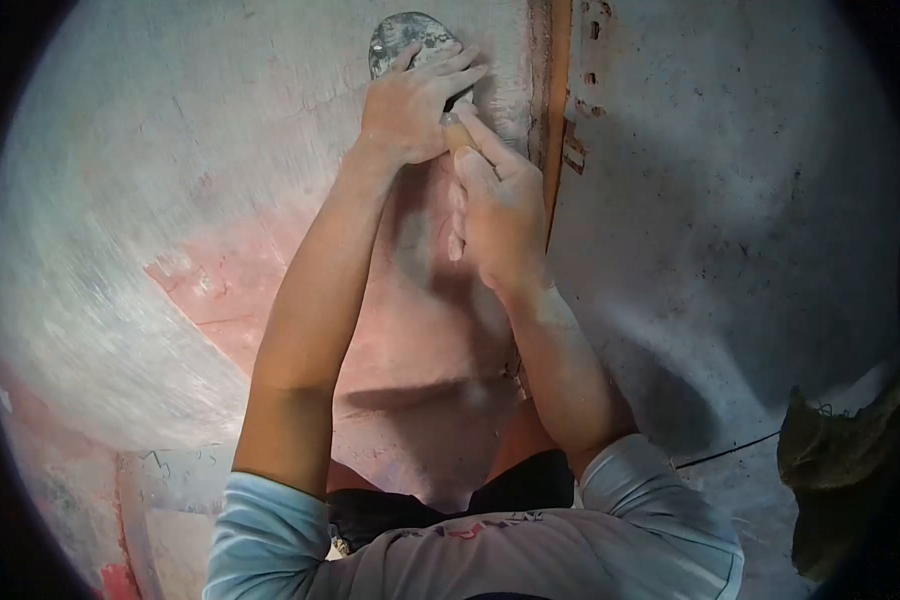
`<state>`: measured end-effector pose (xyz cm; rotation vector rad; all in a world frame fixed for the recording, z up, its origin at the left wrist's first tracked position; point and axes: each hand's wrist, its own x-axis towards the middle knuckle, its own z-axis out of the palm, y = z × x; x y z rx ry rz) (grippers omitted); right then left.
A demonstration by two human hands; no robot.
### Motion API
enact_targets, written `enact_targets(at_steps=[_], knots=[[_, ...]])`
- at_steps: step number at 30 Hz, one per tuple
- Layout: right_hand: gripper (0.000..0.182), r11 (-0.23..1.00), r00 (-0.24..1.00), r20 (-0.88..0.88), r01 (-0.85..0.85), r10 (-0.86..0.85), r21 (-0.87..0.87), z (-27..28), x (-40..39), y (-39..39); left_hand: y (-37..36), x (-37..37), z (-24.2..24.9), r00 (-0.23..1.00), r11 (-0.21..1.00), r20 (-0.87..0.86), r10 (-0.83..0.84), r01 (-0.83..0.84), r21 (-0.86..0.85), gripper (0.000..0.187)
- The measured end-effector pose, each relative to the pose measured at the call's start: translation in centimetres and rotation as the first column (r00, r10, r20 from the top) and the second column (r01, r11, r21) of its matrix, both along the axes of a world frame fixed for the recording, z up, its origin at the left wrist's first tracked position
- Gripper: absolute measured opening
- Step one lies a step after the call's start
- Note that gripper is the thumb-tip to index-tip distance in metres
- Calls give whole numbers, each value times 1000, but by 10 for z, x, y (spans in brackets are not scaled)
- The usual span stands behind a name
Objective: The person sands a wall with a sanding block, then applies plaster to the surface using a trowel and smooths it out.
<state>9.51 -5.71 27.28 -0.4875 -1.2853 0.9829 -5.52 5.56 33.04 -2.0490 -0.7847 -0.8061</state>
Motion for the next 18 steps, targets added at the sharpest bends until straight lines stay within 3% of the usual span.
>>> enact_targets(at_steps=[1,3,6,8,9,11,14,17,18], knots=[[51,998,998,-46,-55,53,-32,2,2,-6,1,1,0,1000,1000,8,5,-5,13,56],[51,1000,999,28,22,-22,7,-32,0,-4,-9,1,-24,999,999,38,-9,10,-36,58],[44,959,942,180,277,-284,65,-131,-13,-15,-32,-4,-109,998,976,-42,39,-47,-215,62],[43,992,992,9,123,-123,-4,-155,-16,-27,-37,-5,-128,999,956,-49,22,-35,-291,68],[44,974,970,177,190,-166,-126,-129,-13,-30,-34,-5,-114,999,971,-45,24,-34,-237,67],[45,995,994,19,103,-103,19,-75,-11,-16,-17,-5,-67,1000,991,-9,-13,11,-133,59],[50,996,997,-71,-12,5,-92,-2,-5,-18,-3,2,4,999,999,2,-35,35,3,54],[50,999,999,-12,30,-31,-35,-29,2,-5,2,4,-19,1000,1000,3,-27,27,6,55],[50,997,997,44,70,-69,-19,-50,3,-5,-1,4,-49,1000,1000,3,2,-2,-19,57]])
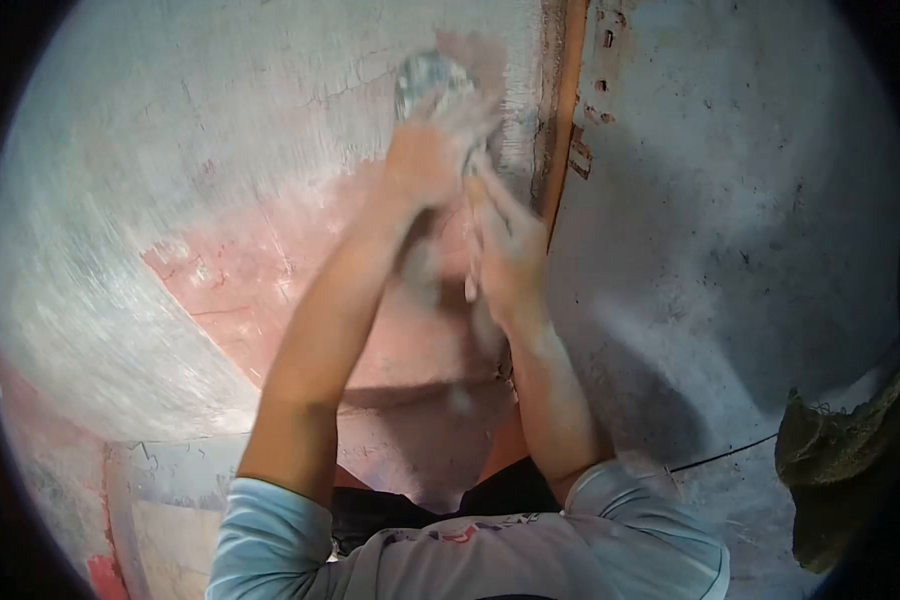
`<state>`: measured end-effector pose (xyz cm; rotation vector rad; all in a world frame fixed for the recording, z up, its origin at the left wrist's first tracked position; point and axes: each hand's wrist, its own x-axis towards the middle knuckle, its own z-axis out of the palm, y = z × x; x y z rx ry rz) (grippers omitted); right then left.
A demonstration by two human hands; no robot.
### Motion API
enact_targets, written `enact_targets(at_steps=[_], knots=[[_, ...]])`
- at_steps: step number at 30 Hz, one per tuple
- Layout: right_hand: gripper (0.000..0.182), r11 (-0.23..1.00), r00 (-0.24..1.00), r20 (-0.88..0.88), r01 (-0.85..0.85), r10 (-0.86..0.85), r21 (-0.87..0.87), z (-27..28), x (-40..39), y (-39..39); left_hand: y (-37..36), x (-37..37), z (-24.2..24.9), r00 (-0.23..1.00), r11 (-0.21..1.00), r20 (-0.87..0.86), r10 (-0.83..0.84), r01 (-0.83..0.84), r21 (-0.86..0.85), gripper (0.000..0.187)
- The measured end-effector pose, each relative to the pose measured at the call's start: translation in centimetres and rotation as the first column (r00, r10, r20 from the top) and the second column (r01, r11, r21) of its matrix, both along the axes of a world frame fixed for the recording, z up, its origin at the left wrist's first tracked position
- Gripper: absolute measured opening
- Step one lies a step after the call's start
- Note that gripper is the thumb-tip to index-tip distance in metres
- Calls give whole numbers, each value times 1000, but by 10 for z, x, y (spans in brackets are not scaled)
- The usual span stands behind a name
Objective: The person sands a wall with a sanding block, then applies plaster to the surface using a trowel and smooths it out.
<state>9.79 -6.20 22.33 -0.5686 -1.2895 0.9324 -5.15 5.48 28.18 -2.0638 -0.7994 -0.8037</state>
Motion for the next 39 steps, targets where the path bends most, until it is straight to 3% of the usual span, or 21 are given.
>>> enact_targets(at_steps=[2,4,5,6,8,10,12,15,16,19,22,24,25,26,29,31,33,36,37,39], knots=[[49,996,989,116,90,-91,10,-71,-4,-3,-10,-2,-71,993,995,-60,101,-103,-18,60],[47,993,994,27,105,-107,59,-134,-12,-17,-39,3,-116,1000,977,17,-1,5,-211,61],[46,990,994,-16,114,-113,80,-146,-11,-20,-38,4,-116,999,978,33,3,4,-210,61],[46,976,984,36,169,-175,136,-136,-10,-21,-34,3,-113,999,981,43,-20,28,-194,60],[46,990,988,103,124,-118,-59,-71,-6,-27,-23,2,-85,1000,987,30,9,-4,-160,59],[45,998,999,27,48,-46,-51,-20,-1,-10,-11,1,-27,999,999,26,38,-37,-37,60],[47,1000,1000,-25,10,-9,14,0,-2,0,-7,4,7,998,999,53,-18,20,-33,60],[47,994,999,-41,-21,16,-111,-21,-7,-18,-10,-5,-27,999,1000,-40,15,-16,-21,60],[49,998,998,56,13,-10,-56,-48,-5,-18,-9,-4,-56,1000,998,-8,-1,1,-62,59],[52,994,993,100,73,-66,-75,-114,-12,-36,-42,-2,-115,1000,979,26,-9,14,-201,55],[51,992,1000,9,21,-20,-124,-91,-12,-29,-31,-3,-91,1000,992,3,-10,11,-129,55],[50,987,998,-54,-32,24,-155,-25,-13,-26,1,-7,-49,999,998,33,-18,20,-55,55],[50,986,992,-108,-83,67,-146,-3,-11,-19,3,-5,-15,1000,1000,-17,-8,8,-3,56],[50,996,989,-124,-89,86,-21,-5,-9,-1,3,-2,2,998,999,-65,4,-1,52,56],[51,995,999,-47,-18,13,-101,2,-5,-19,3,1,-14,1000,999,-8,-19,18,-30,56],[49,987,999,32,27,-23,-158,-47,-5,-27,-11,2,-67,999,998,10,-51,51,32,48],[48,977,996,77,62,-47,-206,-83,-8,-43,-27,4,-110,994,987,63,-86,94,-127,48],[48,973,999,28,-13,20,-231,-77,-4,-41,-16,5,-109,992,989,65,-109,115,-93,51],[47,984,999,45,-1,9,-179,-60,-4,-32,-9,5,-84,1000,988,7,13,-12,-155,55],[46,989,1000,4,22,-22,-147,-7,-8,-22,0,2,-33,1000,1000,6,18,-18,-20,56]])
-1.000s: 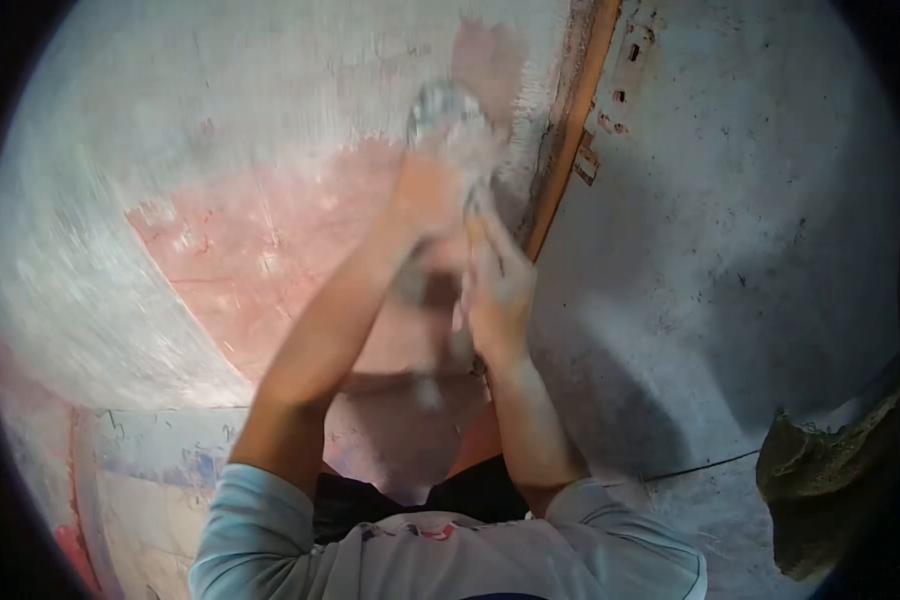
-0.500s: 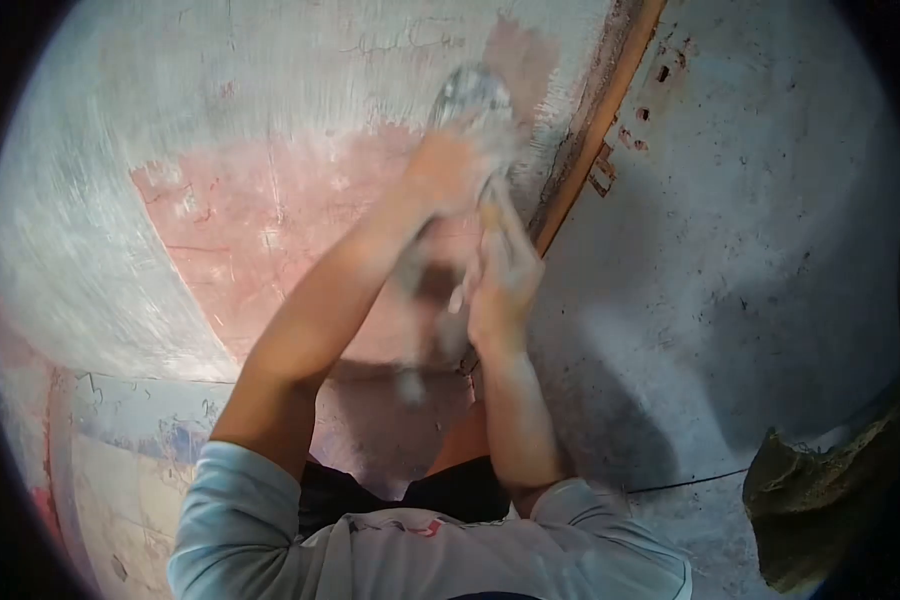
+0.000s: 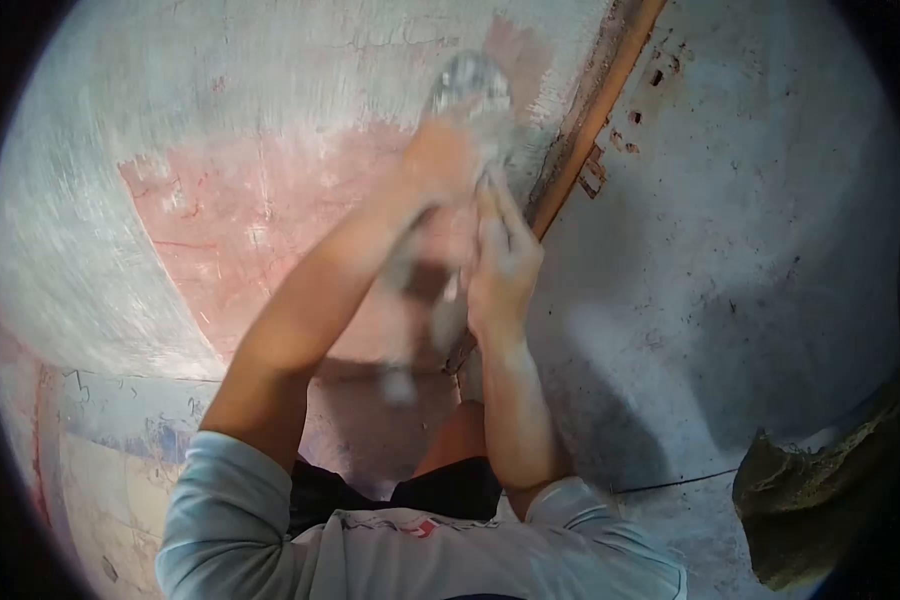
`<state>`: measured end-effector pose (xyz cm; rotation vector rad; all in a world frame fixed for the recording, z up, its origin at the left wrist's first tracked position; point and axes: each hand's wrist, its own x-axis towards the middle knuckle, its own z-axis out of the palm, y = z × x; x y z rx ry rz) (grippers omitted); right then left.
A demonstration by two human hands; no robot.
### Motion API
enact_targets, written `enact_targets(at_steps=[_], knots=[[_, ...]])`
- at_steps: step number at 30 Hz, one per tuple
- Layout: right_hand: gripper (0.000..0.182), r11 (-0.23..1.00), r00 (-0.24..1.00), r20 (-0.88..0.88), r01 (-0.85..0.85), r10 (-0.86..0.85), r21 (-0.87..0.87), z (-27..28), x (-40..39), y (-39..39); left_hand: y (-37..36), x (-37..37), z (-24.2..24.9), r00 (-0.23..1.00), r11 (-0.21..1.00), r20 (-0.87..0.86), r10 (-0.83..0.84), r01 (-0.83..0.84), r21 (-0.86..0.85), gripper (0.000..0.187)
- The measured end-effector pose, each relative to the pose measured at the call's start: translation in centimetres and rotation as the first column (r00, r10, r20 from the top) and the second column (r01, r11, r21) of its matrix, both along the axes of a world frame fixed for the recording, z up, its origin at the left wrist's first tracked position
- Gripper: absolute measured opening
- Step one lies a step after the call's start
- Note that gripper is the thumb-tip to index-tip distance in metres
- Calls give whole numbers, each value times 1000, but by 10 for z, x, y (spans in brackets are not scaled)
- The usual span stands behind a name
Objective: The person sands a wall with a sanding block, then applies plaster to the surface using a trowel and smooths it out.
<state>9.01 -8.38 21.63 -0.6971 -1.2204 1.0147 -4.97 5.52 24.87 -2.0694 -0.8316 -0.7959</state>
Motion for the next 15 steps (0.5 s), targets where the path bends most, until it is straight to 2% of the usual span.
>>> enact_targets(at_steps=[1,3,5,7,8,9,10,11,12,13,14,15], knots=[[47,994,995,-77,-55,62,94,8,0,10,4,1,22,1000,1000,4,-15,15,1,56],[47,993,997,-62,-47,54,108,11,4,12,-1,4,42,1000,1000,-8,-11,11,-5,59],[48,998,999,-10,-31,32,63,3,5,4,2,2,6,1000,1000,-1,0,0,-22,59],[49,999,996,83,44,-44,0,-46,4,-8,-14,2,-37,997,997,-55,48,-51,-49,59],[50,997,998,60,10,-5,-82,-55,3,-27,-26,3,-56,997,998,-54,53,-55,-42,59],[50,998,999,55,3,1,-70,-65,3,-27,-35,3,-70,998,991,-55,28,-35,-128,59],[50,998,999,36,3,-1,-57,-76,1,-24,-41,1,-73,999,976,-53,2,-13,-218,60],[50,999,1000,15,5,-4,-49,-85,0,-20,-36,-2,-66,998,976,-59,5,-18,-216,60],[50,993,998,24,-47,49,-106,-46,2,-34,-28,-2,-49,997,986,-70,27,-38,-165,60],[50,999,999,30,-31,32,-32,-27,3,-25,-17,-3,-32,996,992,-78,48,-57,-116,61],[49,999,999,32,-16,14,40,-7,2,-13,-1,-8,-11,997,1000,-74,6,-7,-2,63],[49,998,998,-34,-43,44,36,18,0,-8,1,-5,11,997,1000,-81,5,-6,-8,63]])
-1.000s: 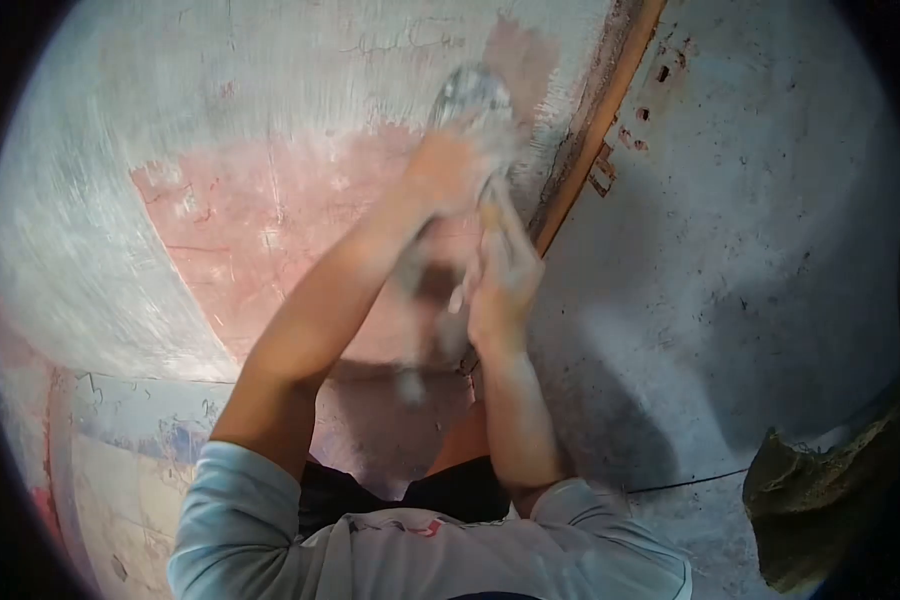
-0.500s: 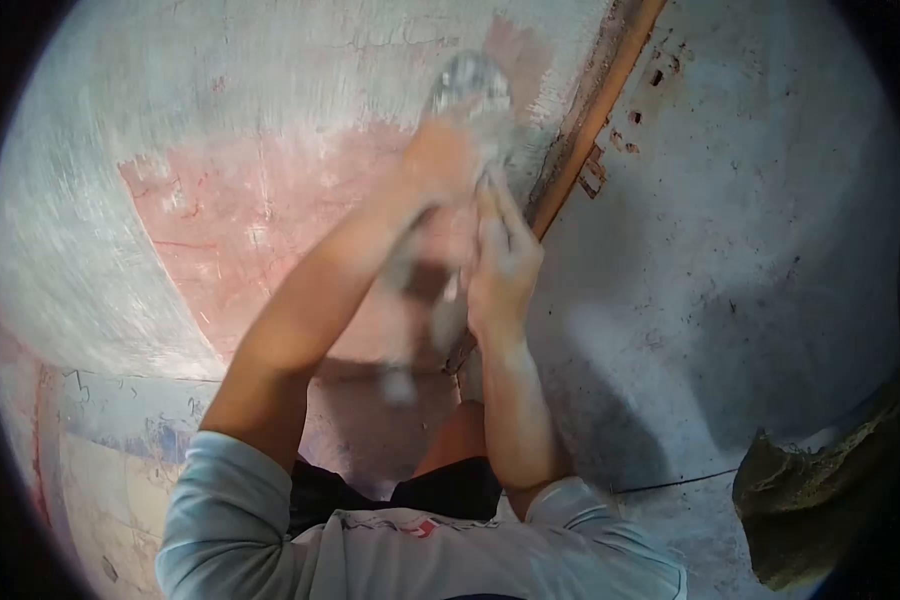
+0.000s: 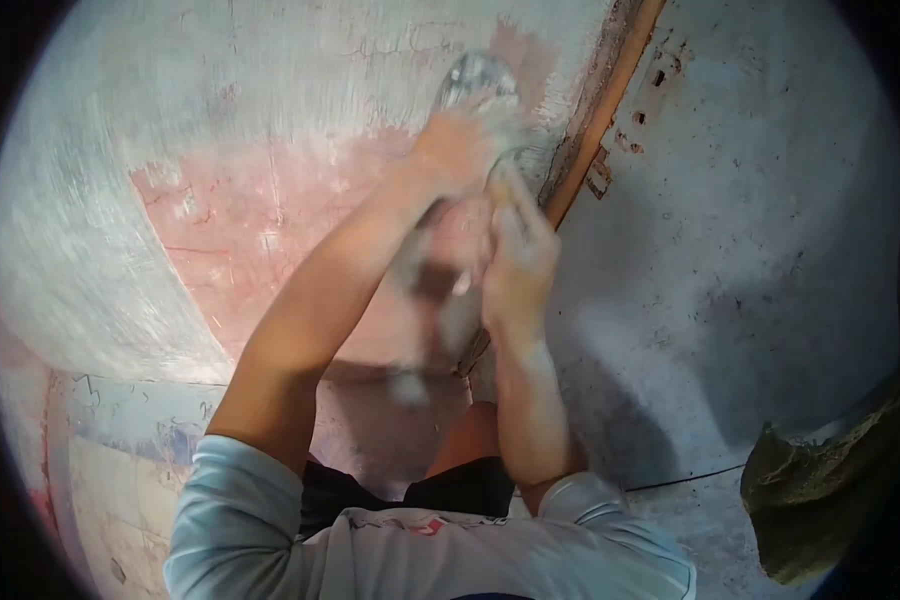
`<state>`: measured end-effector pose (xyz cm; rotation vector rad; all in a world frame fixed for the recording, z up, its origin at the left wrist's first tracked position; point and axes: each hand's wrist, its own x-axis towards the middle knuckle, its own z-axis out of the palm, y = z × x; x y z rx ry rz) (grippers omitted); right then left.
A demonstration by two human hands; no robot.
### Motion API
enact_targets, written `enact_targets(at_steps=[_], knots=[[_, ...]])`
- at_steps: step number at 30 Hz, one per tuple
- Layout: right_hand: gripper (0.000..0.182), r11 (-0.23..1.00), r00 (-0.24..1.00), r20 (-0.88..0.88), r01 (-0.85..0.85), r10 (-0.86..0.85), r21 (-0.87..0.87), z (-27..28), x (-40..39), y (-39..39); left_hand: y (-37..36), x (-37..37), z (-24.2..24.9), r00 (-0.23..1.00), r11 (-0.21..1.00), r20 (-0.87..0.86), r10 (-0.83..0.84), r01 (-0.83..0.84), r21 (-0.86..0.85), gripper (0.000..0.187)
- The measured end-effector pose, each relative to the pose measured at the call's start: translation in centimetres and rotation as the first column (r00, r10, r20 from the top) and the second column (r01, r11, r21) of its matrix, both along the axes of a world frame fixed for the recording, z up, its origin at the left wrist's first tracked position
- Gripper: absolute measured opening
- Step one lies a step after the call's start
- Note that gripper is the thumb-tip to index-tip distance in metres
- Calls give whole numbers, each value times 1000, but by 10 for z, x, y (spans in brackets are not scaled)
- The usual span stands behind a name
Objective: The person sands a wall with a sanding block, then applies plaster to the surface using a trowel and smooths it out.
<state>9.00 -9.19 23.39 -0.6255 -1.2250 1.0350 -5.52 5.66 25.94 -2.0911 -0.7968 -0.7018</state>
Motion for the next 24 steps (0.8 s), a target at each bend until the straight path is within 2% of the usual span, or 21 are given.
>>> enact_targets(at_steps=[2,3,5,6,8,9,11,12,14,16,19,20,21,23,24], knots=[[48,992,1000,-8,20,-19,127,3,3,19,-8,6,36,999,999,49,-9,12,-48,65],[48,992,1000,20,-15,13,126,2,9,16,-9,5,31,999,999,49,-4,7,-50,65],[49,999,998,56,42,-41,-2,-9,6,-8,-13,7,-2,999,996,15,39,-38,-78,62],[50,999,991,127,49,-49,1,-35,9,-11,-12,5,-35,992,993,122,-40,53,-107,59],[49,997,984,166,73,-65,-40,-80,6,-18,-39,5,-73,991,979,111,-71,91,-181,59],[49,996,998,67,20,-14,-87,-85,1,-24,-41,6,-74,992,981,106,-74,91,-174,59],[50,999,996,83,28,-25,-31,-77,6,-15,-41,5,-69,994,975,79,-69,84,-204,59],[50,999,993,108,35,-36,11,-61,6,-12,-31,4,-56,995,990,40,89,-85,-109,57],[51,998,1000,16,-22,21,56,-8,3,2,-11,1,7,995,998,99,12,-6,-61,58],[51,995,994,-67,-77,82,68,38,5,10,6,1,62,998,998,42,-55,53,46,63],[52,992,982,-145,-110,118,62,40,2,22,3,4,76,1000,1000,-3,20,-20,5,64],[51,992,986,-118,-111,118,64,20,2,26,5,-1,62,998,998,-4,-63,63,19,62],[50,991,989,-92,-111,117,69,3,3,24,6,0,38,998,998,18,-65,65,24,62],[48,998,999,-38,-25,23,-57,-37,0,2,10,0,-22,994,995,34,-102,101,23,63],[47,996,1000,-8,-4,3,-90,-69,2,-6,-19,5,-48,988,978,132,-81,104,-180,60]])
